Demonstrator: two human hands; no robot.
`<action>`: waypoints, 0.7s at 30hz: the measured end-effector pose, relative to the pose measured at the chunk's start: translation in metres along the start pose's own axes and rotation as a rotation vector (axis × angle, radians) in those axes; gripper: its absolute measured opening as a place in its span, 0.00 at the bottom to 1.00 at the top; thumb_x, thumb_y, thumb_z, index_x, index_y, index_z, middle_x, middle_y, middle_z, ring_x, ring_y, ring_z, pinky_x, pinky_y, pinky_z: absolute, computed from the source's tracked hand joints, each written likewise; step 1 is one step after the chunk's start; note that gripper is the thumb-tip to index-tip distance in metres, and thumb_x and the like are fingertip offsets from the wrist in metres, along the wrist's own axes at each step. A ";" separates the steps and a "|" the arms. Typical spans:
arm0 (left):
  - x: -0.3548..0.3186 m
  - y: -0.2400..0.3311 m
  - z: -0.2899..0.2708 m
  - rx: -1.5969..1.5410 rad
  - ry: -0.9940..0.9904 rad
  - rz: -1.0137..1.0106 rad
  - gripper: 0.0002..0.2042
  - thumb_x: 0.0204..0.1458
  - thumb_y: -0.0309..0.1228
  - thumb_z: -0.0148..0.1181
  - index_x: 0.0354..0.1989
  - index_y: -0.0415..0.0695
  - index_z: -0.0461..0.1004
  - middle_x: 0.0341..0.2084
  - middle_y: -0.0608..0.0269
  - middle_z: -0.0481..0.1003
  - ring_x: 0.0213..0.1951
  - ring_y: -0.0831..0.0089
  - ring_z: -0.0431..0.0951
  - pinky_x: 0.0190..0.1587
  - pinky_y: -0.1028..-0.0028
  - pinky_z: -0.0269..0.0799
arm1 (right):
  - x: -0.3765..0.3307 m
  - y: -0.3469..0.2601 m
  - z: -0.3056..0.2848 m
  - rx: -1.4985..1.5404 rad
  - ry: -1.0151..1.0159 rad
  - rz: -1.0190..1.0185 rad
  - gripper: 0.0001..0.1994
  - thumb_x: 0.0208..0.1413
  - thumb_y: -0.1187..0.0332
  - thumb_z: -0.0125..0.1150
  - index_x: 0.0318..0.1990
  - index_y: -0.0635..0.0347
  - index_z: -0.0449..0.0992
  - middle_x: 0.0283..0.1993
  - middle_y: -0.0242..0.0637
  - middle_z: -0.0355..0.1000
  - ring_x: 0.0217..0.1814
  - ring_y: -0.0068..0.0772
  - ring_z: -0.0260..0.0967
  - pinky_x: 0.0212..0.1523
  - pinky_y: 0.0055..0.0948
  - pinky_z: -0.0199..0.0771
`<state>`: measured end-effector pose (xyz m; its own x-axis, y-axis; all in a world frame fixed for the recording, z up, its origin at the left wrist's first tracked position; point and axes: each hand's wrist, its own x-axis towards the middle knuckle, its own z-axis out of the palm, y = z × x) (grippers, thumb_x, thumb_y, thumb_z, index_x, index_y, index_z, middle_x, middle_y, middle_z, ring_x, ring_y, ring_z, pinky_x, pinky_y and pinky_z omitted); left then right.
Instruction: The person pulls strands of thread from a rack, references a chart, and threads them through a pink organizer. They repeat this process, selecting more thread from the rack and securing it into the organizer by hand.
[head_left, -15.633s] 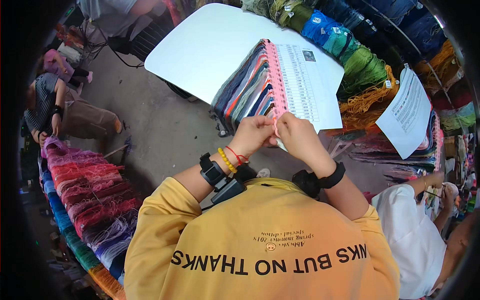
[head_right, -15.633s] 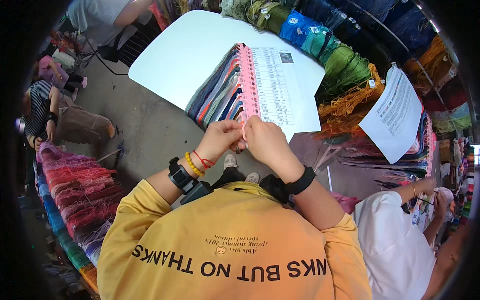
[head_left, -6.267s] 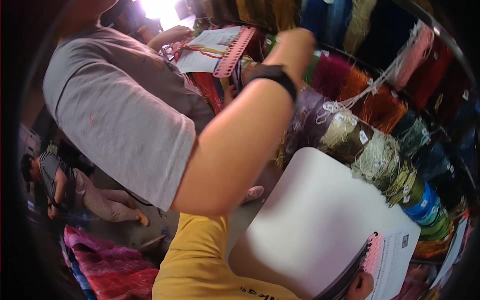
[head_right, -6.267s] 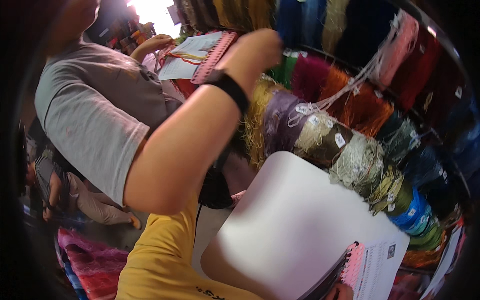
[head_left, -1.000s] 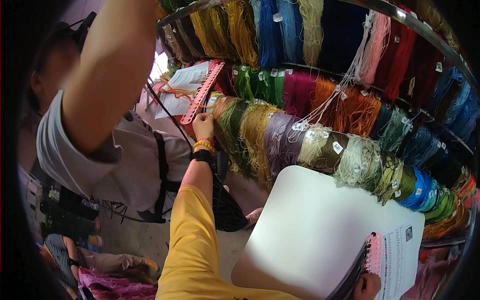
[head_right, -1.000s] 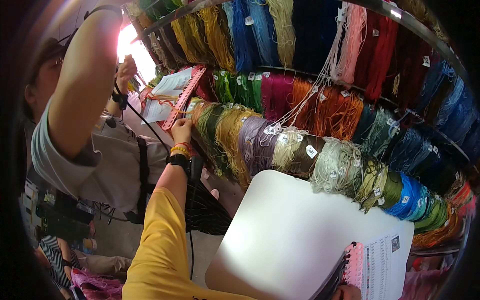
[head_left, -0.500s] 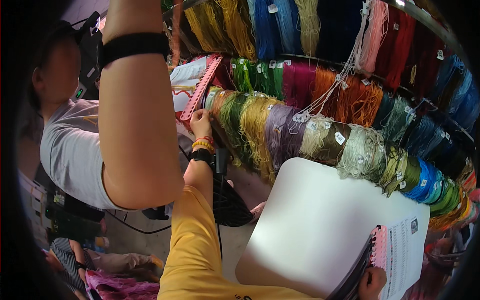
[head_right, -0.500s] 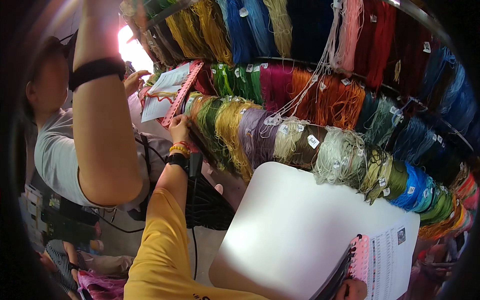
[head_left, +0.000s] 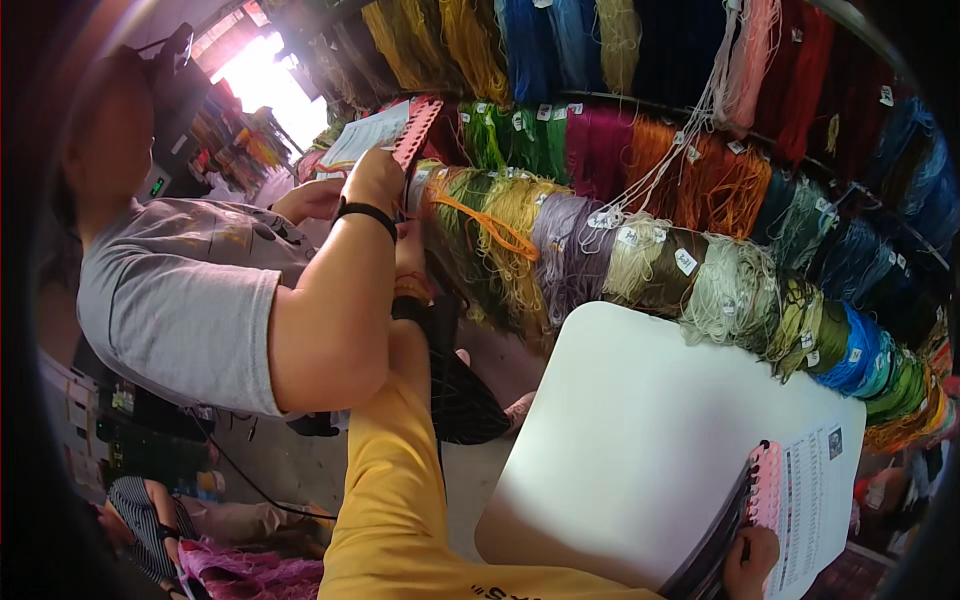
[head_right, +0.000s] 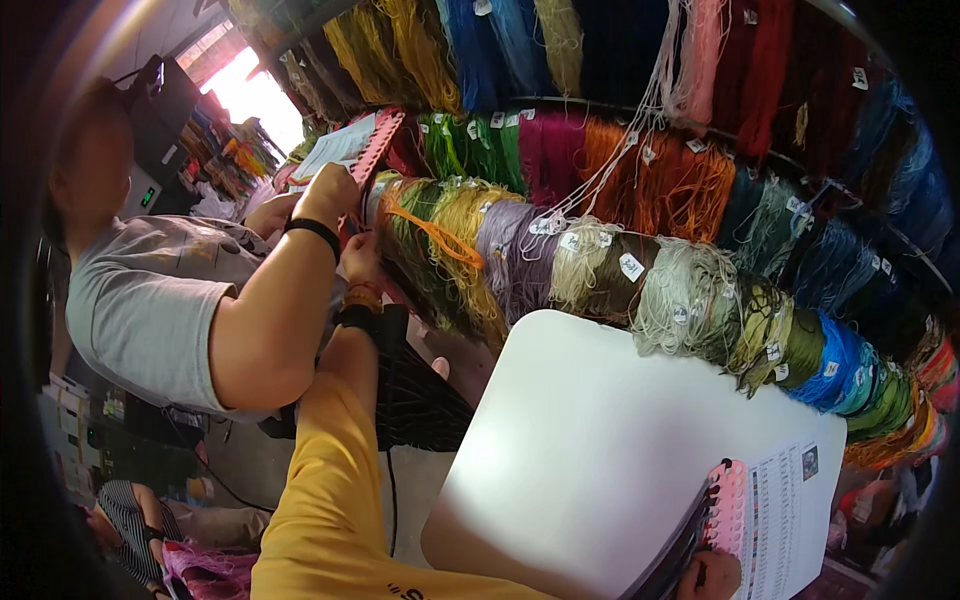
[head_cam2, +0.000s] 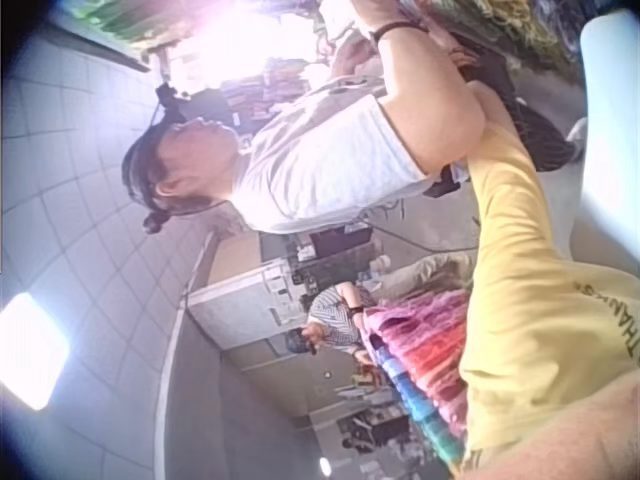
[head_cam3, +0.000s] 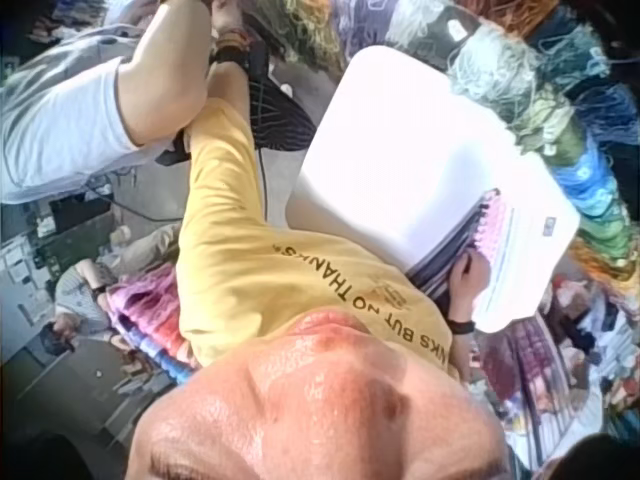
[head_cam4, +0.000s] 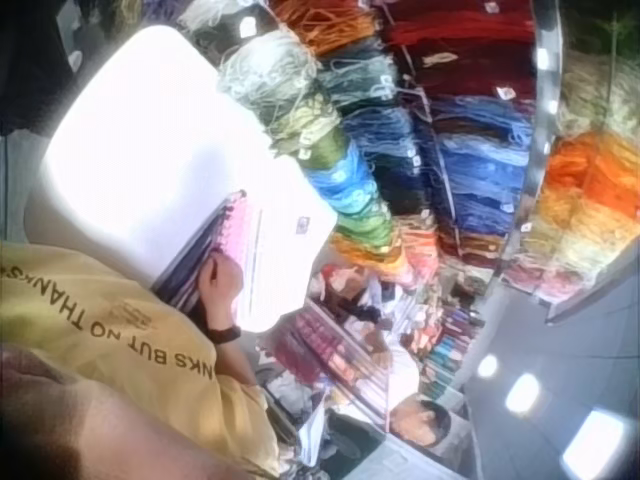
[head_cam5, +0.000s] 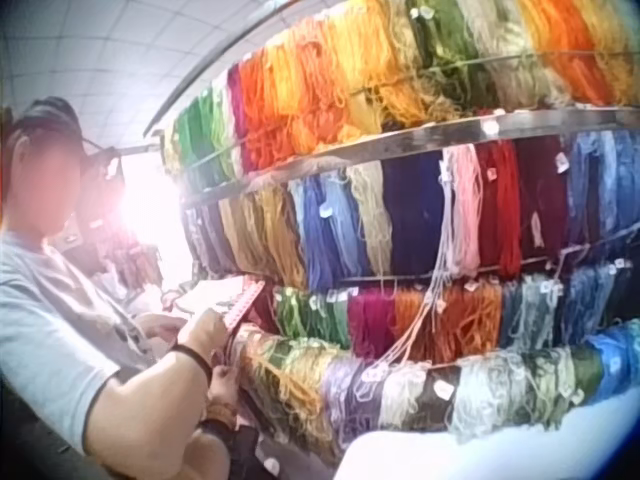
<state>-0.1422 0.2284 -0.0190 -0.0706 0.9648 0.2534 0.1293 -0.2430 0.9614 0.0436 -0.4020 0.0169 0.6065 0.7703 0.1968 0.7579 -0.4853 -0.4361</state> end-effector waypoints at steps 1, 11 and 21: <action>-0.003 -0.003 0.003 0.115 0.023 0.003 0.09 0.48 0.33 0.54 0.29 0.39 0.71 0.19 0.64 0.71 0.22 0.78 0.68 0.24 0.79 0.60 | 0.001 -0.002 -0.001 0.007 0.007 0.006 0.06 0.45 0.75 0.50 0.31 0.62 0.72 0.29 0.44 0.69 0.33 0.46 0.66 0.35 0.36 0.65; -0.044 -0.078 -0.007 0.084 0.069 -0.027 0.08 0.46 0.30 0.53 0.29 0.36 0.70 0.23 0.62 0.72 0.28 0.74 0.70 0.34 0.75 0.65 | -0.005 0.002 0.011 0.060 0.129 -0.022 0.03 0.39 0.81 0.49 0.24 0.64 0.65 0.21 0.43 0.60 0.24 0.43 0.59 0.25 0.34 0.56; -0.264 -0.162 -0.100 0.405 -0.233 -0.371 0.08 0.44 0.28 0.50 0.28 0.38 0.72 0.25 0.51 0.73 0.30 0.61 0.74 0.35 0.69 0.67 | -0.001 -0.002 0.014 0.024 0.081 -0.024 0.02 0.42 0.81 0.47 0.25 0.64 0.65 0.22 0.43 0.60 0.24 0.42 0.59 0.25 0.32 0.58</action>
<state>-0.2435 0.0035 -0.2312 0.0299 0.9856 -0.1664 0.5080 0.1284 0.8517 0.0381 -0.3962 0.0057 0.6061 0.7452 0.2780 0.7674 -0.4561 -0.4506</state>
